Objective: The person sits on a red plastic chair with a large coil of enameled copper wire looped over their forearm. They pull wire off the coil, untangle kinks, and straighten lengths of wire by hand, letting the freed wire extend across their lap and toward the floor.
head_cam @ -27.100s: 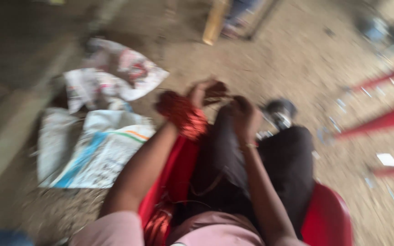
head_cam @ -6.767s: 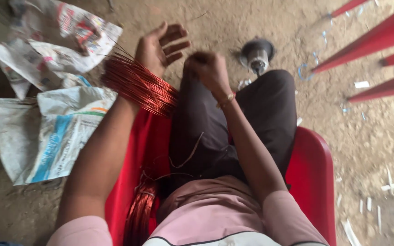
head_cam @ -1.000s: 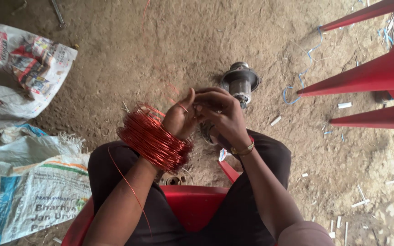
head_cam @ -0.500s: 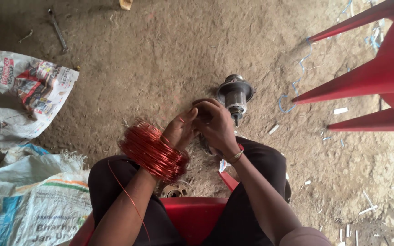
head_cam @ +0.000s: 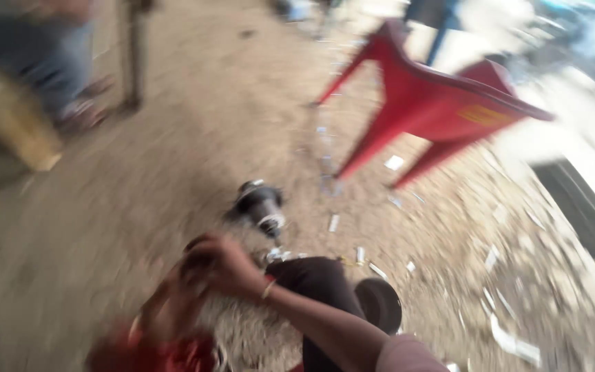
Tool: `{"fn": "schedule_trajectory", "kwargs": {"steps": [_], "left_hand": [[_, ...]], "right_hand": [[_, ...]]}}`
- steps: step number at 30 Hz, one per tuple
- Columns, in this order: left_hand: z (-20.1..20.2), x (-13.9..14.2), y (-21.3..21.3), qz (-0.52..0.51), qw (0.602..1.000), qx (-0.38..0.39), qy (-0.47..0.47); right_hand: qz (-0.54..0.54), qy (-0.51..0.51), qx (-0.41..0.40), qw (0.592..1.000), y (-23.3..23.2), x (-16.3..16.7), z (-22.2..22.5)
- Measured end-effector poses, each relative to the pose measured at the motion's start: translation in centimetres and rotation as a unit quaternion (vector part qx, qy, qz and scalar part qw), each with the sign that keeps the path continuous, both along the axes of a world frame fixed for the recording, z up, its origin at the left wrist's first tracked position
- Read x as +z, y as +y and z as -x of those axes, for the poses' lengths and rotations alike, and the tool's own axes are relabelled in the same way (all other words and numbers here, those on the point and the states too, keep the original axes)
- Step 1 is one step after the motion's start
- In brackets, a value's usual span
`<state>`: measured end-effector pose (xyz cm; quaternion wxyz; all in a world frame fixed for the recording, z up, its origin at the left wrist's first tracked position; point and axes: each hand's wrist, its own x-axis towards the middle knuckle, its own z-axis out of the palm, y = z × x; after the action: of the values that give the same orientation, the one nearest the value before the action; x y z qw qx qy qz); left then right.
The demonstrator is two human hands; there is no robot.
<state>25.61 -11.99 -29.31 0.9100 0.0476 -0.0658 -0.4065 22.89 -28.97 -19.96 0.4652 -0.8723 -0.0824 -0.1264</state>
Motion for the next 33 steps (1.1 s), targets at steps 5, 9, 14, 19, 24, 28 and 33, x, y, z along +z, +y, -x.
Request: {"fn": "schedule_trajectory", "kwargs": {"steps": [5, 9, 14, 19, 24, 28, 33], "left_hand": [[-1.5, 1.5, 0.1, 0.134, 0.989, -0.063, 0.010], [-1.9, 0.0, 0.7, 0.073, 0.997, 0.010, 0.006], [-2.9, -1.1, 1.3, -0.017, 0.991, 0.060, -0.115], [-2.7, 1.2, 1.9, -0.074, 0.993, 0.066, -0.062], [-2.3, 4.8, 1.8, 0.088, 0.996, 0.007, 0.024], [-1.8, 6.4, 1.1, -0.141, 0.987, 0.071, -0.029], [-1.5, 6.6, 1.4, -0.011, 0.996, 0.092, -0.013]], "right_hand": [[-0.101, 0.120, -0.112, 0.981, 0.0, -0.2, 0.0], [-0.165, 0.093, -0.112, 0.976, 0.2, -0.5, -0.6], [-0.121, 0.058, -0.132, 0.982, 0.5, -0.6, -0.7], [-0.228, 0.156, -0.027, 0.961, 0.7, 0.3, 0.0], [-0.137, 0.165, 0.041, 0.976, -0.8, 1.0, -0.4], [-0.096, 0.151, -0.016, 0.984, -1.1, 0.9, -1.3], [-0.107, -0.009, -0.165, 0.980, -2.1, 1.6, -2.3]]}}
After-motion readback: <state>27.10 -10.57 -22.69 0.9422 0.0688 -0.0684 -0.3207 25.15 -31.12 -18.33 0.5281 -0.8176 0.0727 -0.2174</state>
